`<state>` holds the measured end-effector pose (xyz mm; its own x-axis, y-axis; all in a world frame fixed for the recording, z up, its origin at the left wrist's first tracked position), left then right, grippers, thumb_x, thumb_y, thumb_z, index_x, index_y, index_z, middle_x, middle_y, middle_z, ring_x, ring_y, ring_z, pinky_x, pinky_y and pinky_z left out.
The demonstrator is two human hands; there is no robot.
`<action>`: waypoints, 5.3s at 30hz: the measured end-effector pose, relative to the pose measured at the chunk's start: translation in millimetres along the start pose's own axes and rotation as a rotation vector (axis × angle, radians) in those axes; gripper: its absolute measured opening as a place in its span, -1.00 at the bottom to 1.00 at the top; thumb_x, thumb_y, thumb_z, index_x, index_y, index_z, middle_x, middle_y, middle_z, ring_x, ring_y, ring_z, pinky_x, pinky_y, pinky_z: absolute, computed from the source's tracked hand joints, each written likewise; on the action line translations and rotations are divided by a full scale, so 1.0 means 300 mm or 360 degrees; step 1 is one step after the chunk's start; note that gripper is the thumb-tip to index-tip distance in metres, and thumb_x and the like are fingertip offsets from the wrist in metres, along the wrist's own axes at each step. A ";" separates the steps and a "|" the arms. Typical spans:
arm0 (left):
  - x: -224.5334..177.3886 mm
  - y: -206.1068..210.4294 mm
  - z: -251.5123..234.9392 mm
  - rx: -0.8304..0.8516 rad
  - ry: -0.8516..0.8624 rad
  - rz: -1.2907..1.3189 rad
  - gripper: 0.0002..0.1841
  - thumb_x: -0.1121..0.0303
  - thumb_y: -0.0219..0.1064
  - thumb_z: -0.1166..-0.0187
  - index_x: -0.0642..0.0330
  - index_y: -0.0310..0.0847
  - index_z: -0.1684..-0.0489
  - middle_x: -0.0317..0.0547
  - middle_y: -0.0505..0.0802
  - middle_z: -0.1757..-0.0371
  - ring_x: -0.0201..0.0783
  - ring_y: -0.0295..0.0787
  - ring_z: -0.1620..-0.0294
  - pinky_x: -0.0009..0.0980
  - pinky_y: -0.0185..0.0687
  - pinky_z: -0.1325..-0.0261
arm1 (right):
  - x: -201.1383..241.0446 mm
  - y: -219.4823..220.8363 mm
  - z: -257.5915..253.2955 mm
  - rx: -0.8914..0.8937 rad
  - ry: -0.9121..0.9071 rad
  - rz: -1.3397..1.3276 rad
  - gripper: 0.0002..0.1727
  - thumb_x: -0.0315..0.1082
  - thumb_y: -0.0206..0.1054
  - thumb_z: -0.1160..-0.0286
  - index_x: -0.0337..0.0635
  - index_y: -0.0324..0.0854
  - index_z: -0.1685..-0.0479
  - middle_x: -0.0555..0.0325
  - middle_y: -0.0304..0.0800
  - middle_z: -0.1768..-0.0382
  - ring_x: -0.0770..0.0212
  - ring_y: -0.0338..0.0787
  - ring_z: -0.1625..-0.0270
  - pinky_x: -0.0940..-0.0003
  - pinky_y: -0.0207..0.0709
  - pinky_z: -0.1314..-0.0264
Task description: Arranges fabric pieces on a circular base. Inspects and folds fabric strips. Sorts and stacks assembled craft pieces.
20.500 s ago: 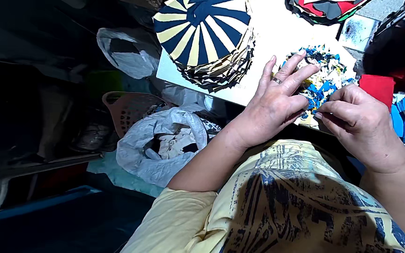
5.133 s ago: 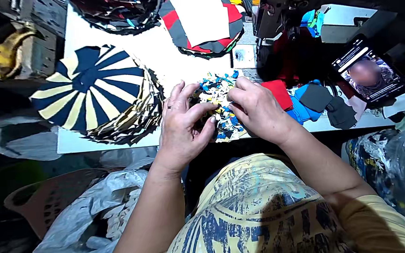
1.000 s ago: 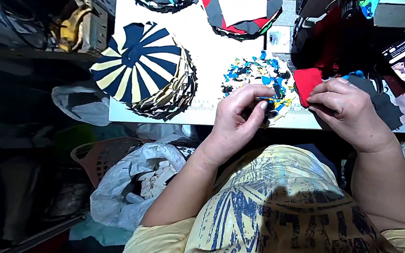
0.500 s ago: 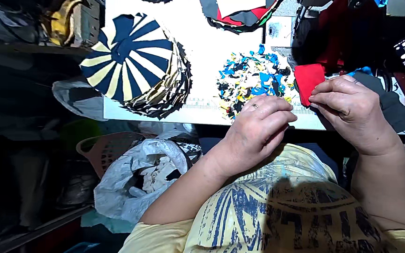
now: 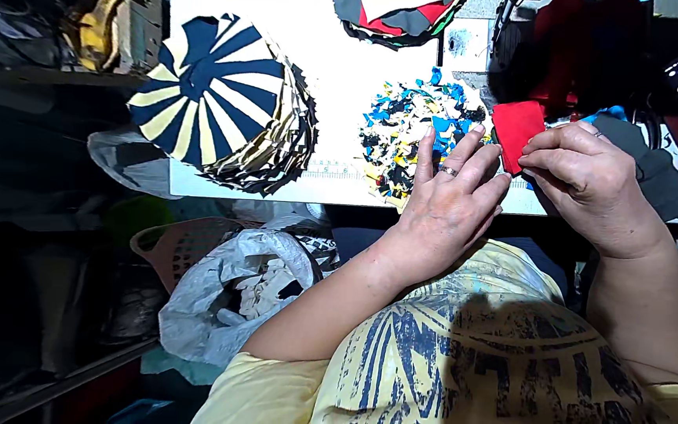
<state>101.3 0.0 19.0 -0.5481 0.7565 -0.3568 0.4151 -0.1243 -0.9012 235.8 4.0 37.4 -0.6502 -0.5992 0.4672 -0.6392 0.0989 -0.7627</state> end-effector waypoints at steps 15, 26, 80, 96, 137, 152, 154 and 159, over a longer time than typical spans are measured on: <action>0.003 0.022 -0.015 0.0050 -0.0042 -0.0011 -0.57 0.07 0.16 -0.75 -0.05 0.65 -0.49 0.01 0.46 -0.76 0.17 -0.02 -0.90 0.57 -0.47 -0.73 | 0.000 0.001 -0.007 0.0039 -0.0025 0.0007 -0.87 -0.59 0.34 -0.56 -0.39 0.83 0.16 -0.16 0.83 -0.01 -0.07 0.76 -0.20 0.14 0.60 -0.33; 0.009 0.024 -0.026 0.0049 -0.0053 -0.0005 -0.56 0.05 0.17 -0.75 -0.05 0.62 -0.52 0.02 0.45 -0.77 0.18 -0.01 -0.90 0.57 -0.45 -0.72 | -0.016 0.010 -0.013 -0.0018 0.0003 0.0026 -0.84 -0.56 0.27 -0.63 -0.37 0.79 0.18 -0.16 0.81 0.01 -0.06 0.73 -0.18 0.16 0.56 -0.31; 0.124 -0.122 -0.017 -0.0337 -0.0535 0.2473 -0.44 0.65 0.18 -0.65 0.33 0.09 -0.63 -0.04 0.81 0.03 -0.32 0.83 0.12 -0.39 0.79 -0.07 | 0.091 -0.064 -0.188 -0.0454 0.0150 -0.1498 -0.64 -0.69 0.29 -0.48 -0.41 0.59 -0.27 0.12 0.79 -0.11 0.29 0.82 -0.12 0.36 0.76 -0.24; 0.189 -0.269 0.056 -0.0640 -0.0230 0.1473 -0.38 0.67 0.40 -0.45 0.52 0.25 -0.53 -0.08 0.77 0.06 -0.36 0.79 0.15 -0.46 0.80 0.06 | 0.088 0.054 -0.128 -0.0245 0.0302 -0.1331 -0.69 -0.64 0.39 -0.43 -0.40 0.65 -0.16 0.11 0.81 0.00 0.34 0.81 0.03 0.45 0.76 -0.07; 0.248 -0.171 0.045 -0.0308 -0.0120 0.0177 -0.63 0.44 0.30 -0.66 0.18 0.68 -0.42 -0.07 0.91 0.07 -0.11 0.82 -0.02 0.00 0.60 -0.24 | 0.124 0.233 -0.063 -0.0041 0.0424 -0.0643 -0.85 -0.55 0.28 -0.54 -0.37 0.71 0.04 0.07 0.77 0.27 0.39 0.70 0.38 0.52 0.65 0.33; 0.248 -0.169 0.038 -0.0288 -0.0123 0.0131 -0.61 0.44 0.33 -0.62 0.13 0.69 -0.42 -0.02 0.89 0.01 -0.02 0.79 -0.08 0.11 0.49 -0.30 | 0.168 0.244 -0.077 0.0063 0.0307 -0.0193 -0.85 -0.52 0.28 -0.54 -0.31 0.78 0.14 0.01 0.77 0.23 0.20 0.79 0.18 0.35 0.71 0.11; 0.244 -0.181 0.035 -0.0293 -0.0112 0.0085 -0.63 0.40 0.32 -0.65 0.11 0.68 -0.42 0.01 0.87 0.01 0.01 0.77 -0.10 0.17 0.44 -0.37 | 0.173 0.247 -0.073 0.0116 0.0312 -0.0094 -0.84 -0.50 0.28 -0.55 -0.28 0.79 0.14 0.03 0.72 0.26 0.17 0.76 0.25 0.29 0.70 0.21; 0.205 -0.217 0.036 -0.0471 -0.0169 -0.0042 -0.66 0.42 0.21 -0.73 0.12 0.69 -0.40 0.14 0.78 -0.15 0.12 0.65 -0.28 0.18 0.30 -0.50 | 0.174 0.216 -0.055 0.0269 0.0300 -0.0103 -0.76 -0.40 0.29 -0.63 -0.17 0.84 -0.08 0.09 0.66 0.22 0.23 0.70 0.29 0.35 0.64 0.30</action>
<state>32.6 47.8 53.0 -0.6280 0.6837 -0.3718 0.5845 0.0989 -0.8053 153.6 -7.7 19.8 -0.6853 -0.4398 0.5805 -0.6147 -0.0782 -0.7849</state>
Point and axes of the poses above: each hand's wrist, its own z-axis away from the middle knuckle, its own y-axis out of the palm, x = y × z, the point moved 9 cm from there along -z, towards the middle knuckle
